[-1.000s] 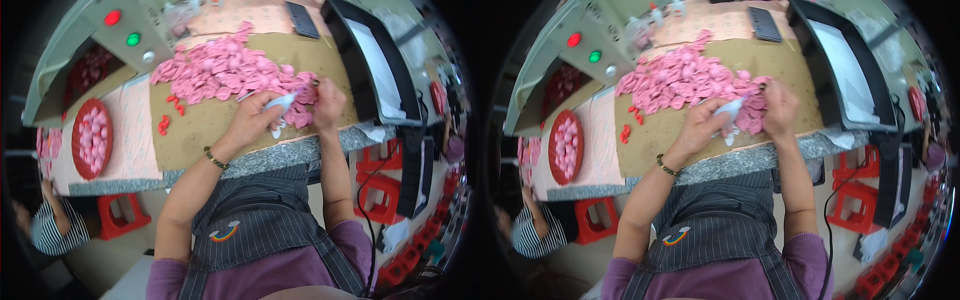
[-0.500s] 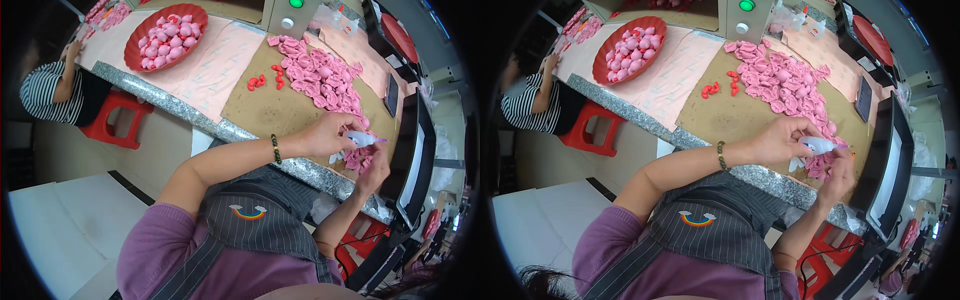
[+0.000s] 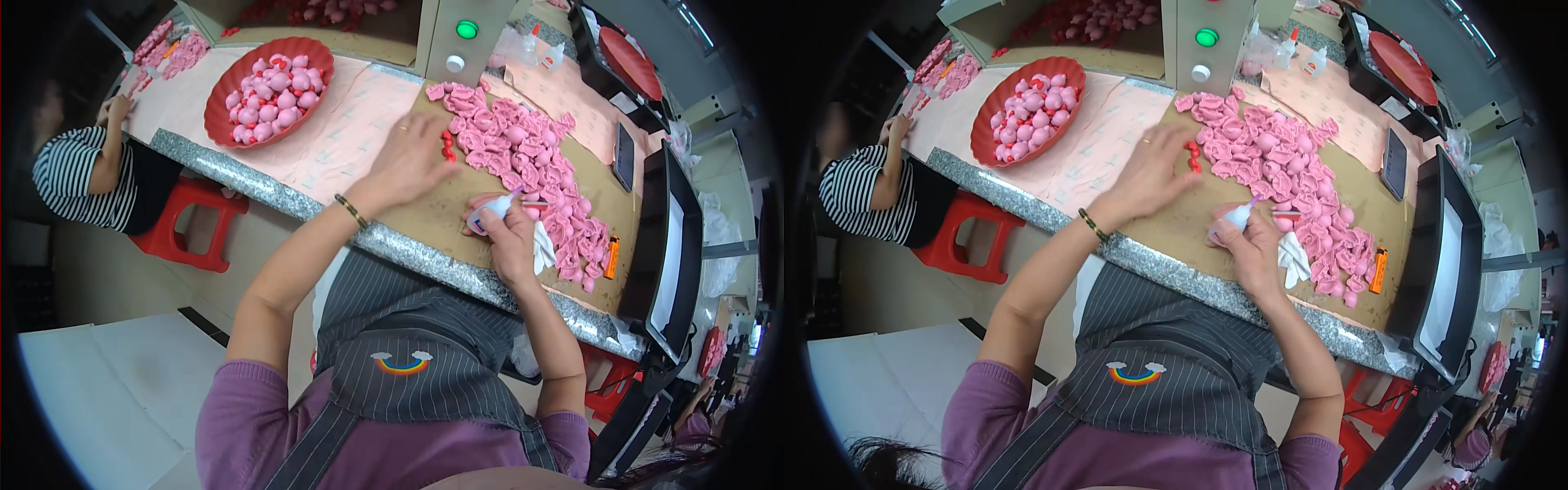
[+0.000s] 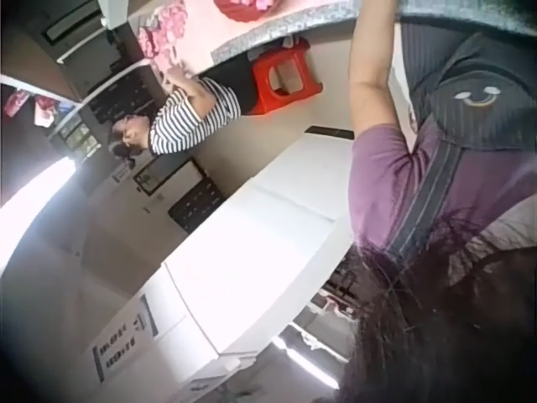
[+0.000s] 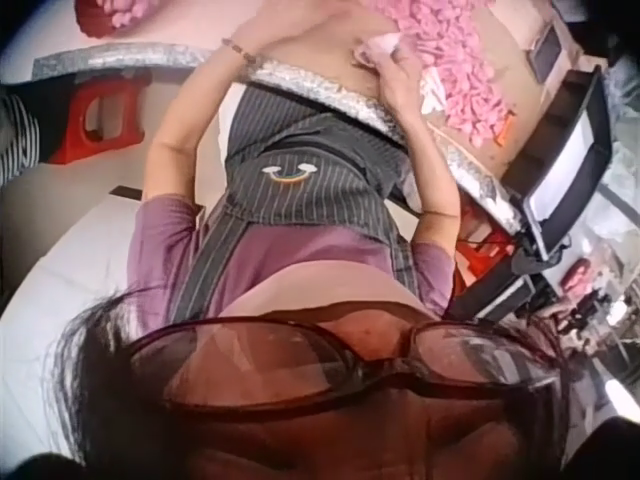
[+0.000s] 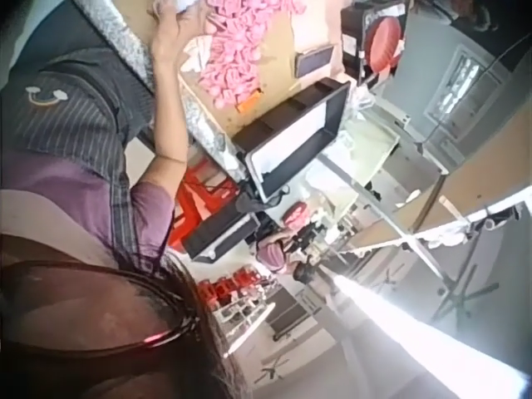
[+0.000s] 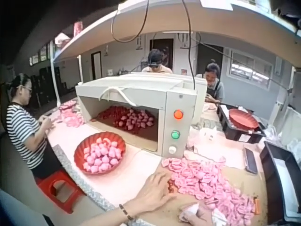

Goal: The recorder is gluing small pink plastic toy parts together at a workbench.

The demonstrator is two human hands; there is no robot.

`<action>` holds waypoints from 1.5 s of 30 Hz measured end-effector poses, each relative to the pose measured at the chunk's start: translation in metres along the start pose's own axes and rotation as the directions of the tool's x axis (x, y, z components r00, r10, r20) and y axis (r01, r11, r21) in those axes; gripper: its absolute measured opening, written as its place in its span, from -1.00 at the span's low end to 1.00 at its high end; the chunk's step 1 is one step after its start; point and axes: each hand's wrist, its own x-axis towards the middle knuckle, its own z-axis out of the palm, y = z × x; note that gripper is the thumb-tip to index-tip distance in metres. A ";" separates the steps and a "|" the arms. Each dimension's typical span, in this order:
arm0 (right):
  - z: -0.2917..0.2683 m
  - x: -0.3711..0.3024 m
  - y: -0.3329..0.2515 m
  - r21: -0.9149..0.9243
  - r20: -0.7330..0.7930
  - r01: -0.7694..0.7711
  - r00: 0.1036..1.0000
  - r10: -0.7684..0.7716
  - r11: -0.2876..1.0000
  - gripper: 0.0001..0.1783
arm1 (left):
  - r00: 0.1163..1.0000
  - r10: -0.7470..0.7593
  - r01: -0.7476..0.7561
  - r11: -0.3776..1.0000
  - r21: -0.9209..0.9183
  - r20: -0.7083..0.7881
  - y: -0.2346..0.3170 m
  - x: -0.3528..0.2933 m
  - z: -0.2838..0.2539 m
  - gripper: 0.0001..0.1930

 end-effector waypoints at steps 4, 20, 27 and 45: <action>-0.008 0.012 0.004 -0.043 -0.048 0.120 0.991 -0.122 0.992 -0.79 | 0.993 -0.036 0.048 0.993 -0.108 0.112 0.033 -0.016 0.017 -0.54; -0.013 0.005 0.013 -0.137 -0.170 0.272 0.941 -0.294 0.952 -0.80 | 0.987 0.144 -0.151 0.982 0.111 0.067 -0.028 0.073 0.045 -0.68; -0.008 0.010 0.005 -0.276 -0.131 0.407 0.881 -0.454 0.871 -0.78 | 0.987 0.123 -0.118 0.992 -0.051 0.106 -0.011 0.035 0.046 -0.69; 0.004 0.008 -0.006 -0.874 0.112 0.324 0.859 -0.500 0.362 -0.77 | 0.994 0.007 0.012 0.985 -0.171 0.109 0.029 -0.034 -0.010 -0.72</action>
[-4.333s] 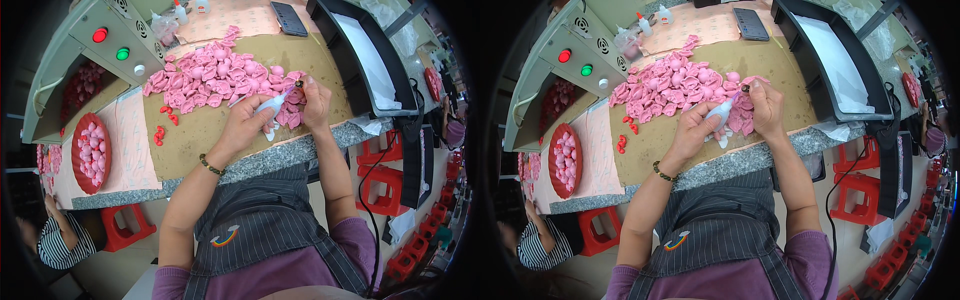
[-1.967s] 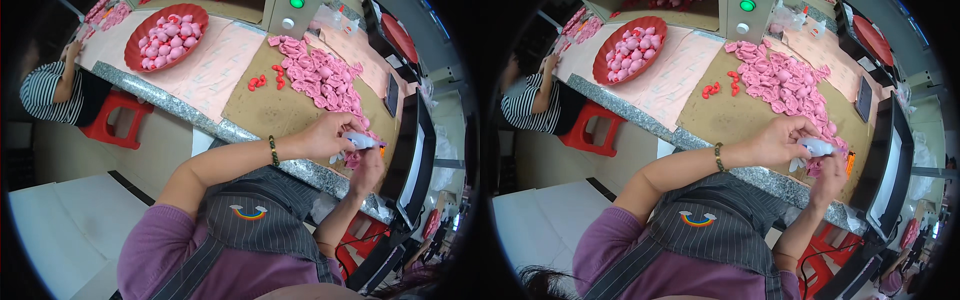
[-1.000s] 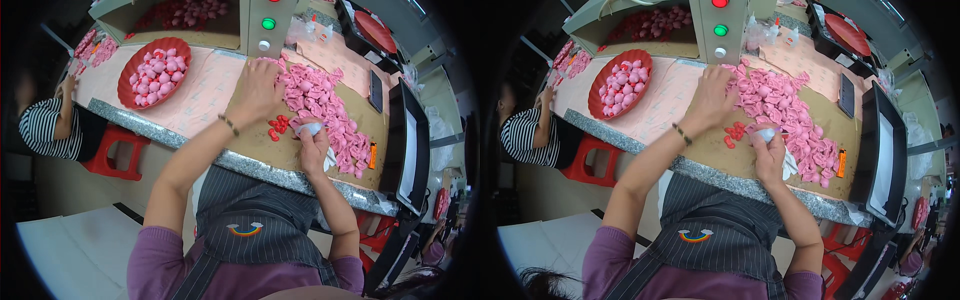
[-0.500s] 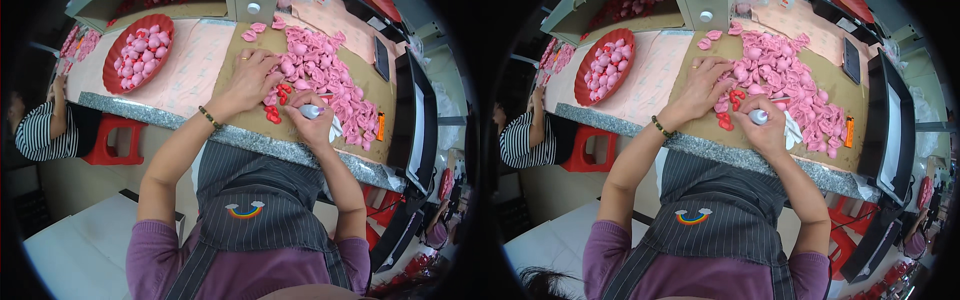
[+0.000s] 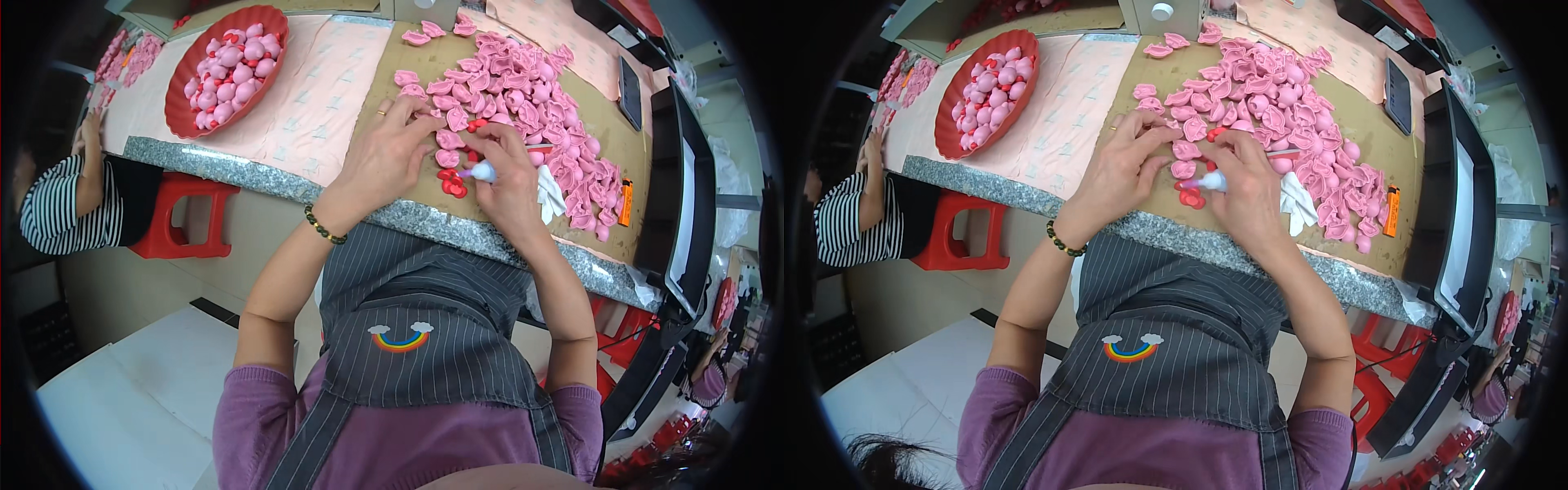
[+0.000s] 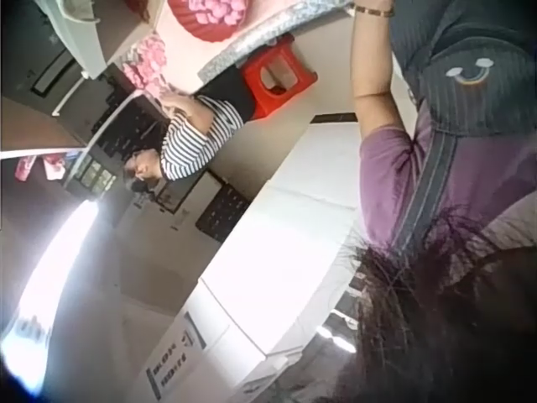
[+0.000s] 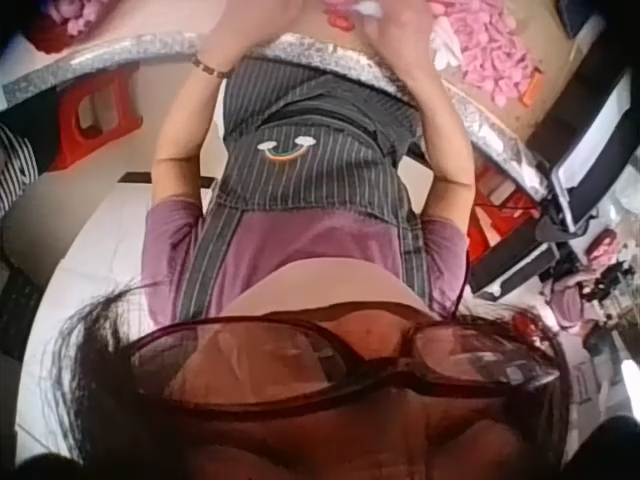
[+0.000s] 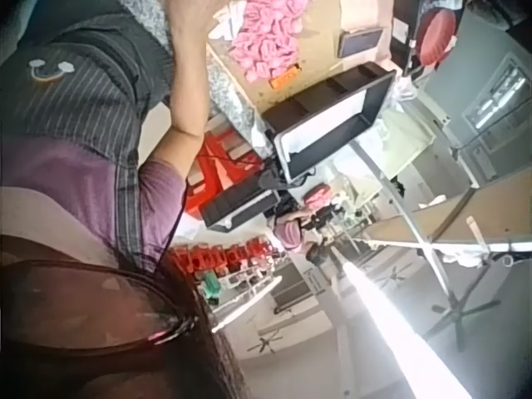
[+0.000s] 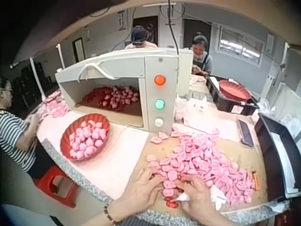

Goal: The recorder is gluing small pink plastic toy parts together at a workbench.

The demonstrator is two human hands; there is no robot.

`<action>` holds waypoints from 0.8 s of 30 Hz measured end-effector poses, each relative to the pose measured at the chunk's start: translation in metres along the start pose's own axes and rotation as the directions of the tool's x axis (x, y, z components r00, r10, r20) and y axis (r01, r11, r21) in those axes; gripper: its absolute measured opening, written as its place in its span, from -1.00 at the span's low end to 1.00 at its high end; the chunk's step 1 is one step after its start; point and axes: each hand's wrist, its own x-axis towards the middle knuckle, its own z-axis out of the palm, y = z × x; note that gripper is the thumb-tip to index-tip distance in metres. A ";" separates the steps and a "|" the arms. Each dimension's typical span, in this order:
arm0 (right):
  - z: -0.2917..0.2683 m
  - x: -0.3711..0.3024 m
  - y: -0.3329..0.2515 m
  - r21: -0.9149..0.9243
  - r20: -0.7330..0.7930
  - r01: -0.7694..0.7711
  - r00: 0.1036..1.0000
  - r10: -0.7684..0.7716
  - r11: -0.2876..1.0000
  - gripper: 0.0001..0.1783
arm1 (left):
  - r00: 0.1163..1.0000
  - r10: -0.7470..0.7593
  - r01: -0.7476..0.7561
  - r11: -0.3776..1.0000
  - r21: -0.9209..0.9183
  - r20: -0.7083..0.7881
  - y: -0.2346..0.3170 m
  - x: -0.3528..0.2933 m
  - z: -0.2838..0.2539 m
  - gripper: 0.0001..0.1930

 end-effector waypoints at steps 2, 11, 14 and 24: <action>-0.006 -0.007 0.009 0.167 0.079 0.012 0.997 -0.025 0.986 -0.78 | 0.999 0.041 -0.041 0.999 -0.004 0.029 -0.005 -0.002 0.003 -0.78; -0.027 -0.023 0.020 0.335 0.025 -0.150 0.988 0.150 0.930 -0.80 | 0.989 -0.130 0.120 0.984 -0.130 -0.073 -0.009 0.002 0.007 -0.79; -0.016 -0.020 0.017 0.250 0.070 -0.144 0.989 0.131 0.957 -0.76 | 0.991 -0.030 0.026 0.999 -0.031 -0.127 -0.003 0.011 0.008 -0.77; -0.021 -0.021 0.005 0.328 0.102 -0.134 0.989 0.106 0.935 -0.85 | 0.877 -0.478 0.332 0.524 -0.784 0.051 0.015 -0.013 0.005 -0.74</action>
